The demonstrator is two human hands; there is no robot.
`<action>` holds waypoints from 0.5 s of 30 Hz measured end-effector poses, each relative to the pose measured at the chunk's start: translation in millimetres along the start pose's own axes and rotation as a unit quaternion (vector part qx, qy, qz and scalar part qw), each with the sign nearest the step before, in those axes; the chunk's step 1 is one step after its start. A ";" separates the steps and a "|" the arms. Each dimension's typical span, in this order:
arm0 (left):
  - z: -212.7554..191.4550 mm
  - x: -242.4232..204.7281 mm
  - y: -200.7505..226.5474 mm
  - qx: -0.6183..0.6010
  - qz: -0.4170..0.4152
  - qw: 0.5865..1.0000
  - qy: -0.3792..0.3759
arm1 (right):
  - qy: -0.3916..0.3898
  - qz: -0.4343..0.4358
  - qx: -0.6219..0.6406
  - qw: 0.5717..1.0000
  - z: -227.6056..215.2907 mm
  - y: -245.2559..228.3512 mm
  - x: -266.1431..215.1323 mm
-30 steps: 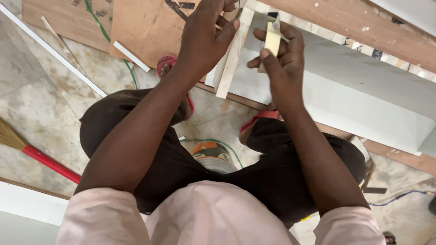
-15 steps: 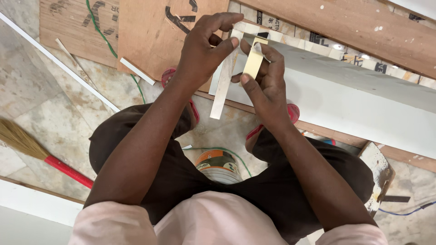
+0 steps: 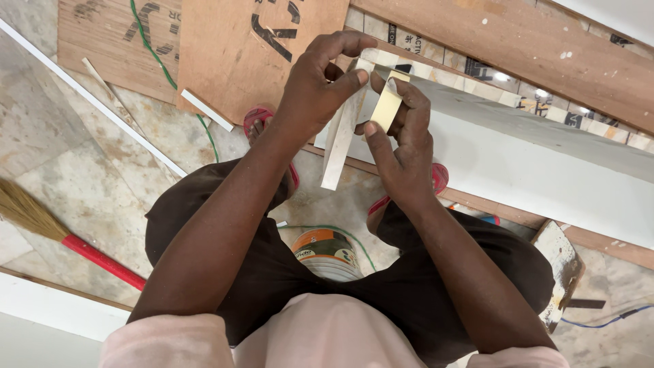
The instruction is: The person sits on the floor and applies masking tape to the edges of a white wooden frame. They tear pieces of tape and press them along the corners and sides of the frame, smoothing them down with their fingers.
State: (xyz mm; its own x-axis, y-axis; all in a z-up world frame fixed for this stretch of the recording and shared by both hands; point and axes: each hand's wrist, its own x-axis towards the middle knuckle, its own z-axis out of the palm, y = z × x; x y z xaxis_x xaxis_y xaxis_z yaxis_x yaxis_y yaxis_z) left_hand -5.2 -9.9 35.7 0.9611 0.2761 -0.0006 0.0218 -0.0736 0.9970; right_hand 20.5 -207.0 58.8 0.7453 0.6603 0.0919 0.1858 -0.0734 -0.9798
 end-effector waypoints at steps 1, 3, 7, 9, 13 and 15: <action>0.0 -0.2 -0.4 0.006 0.008 1.000 0.002 | 0.002 0.003 -0.004 1.000 0.6 0.3 0.2; 0.6 -0.5 -1.8 0.017 0.024 1.000 0.004 | 0.007 0.010 -0.013 1.000 1.1 0.8 0.1; -0.1 -0.5 -5.1 0.037 0.037 0.999 0.009 | 0.008 0.006 -0.011 1.000 0.8 0.9 0.9; -0.6 0.1 -6.9 0.061 0.063 0.996 0.014 | 0.003 0.000 -0.011 1.000 -0.2 1.4 0.4; -1.6 4.9 -4.7 0.062 0.031 0.998 0.003 | -0.021 -0.003 0.026 0.999 -9.4 9.9 3.4; -2.4 3.9 0.7 0.087 -0.088 0.992 0.009 | -0.038 -0.032 0.069 0.996 -15.0 16.3 3.7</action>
State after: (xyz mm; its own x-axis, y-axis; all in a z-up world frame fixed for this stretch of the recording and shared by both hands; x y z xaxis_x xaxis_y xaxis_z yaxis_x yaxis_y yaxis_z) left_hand -2.1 -6.6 36.6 0.9328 0.3170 -0.1713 0.2385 -0.1868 0.9530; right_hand 35.9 -217.0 45.9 0.6827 0.7158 0.1470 0.1375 0.0717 -0.9879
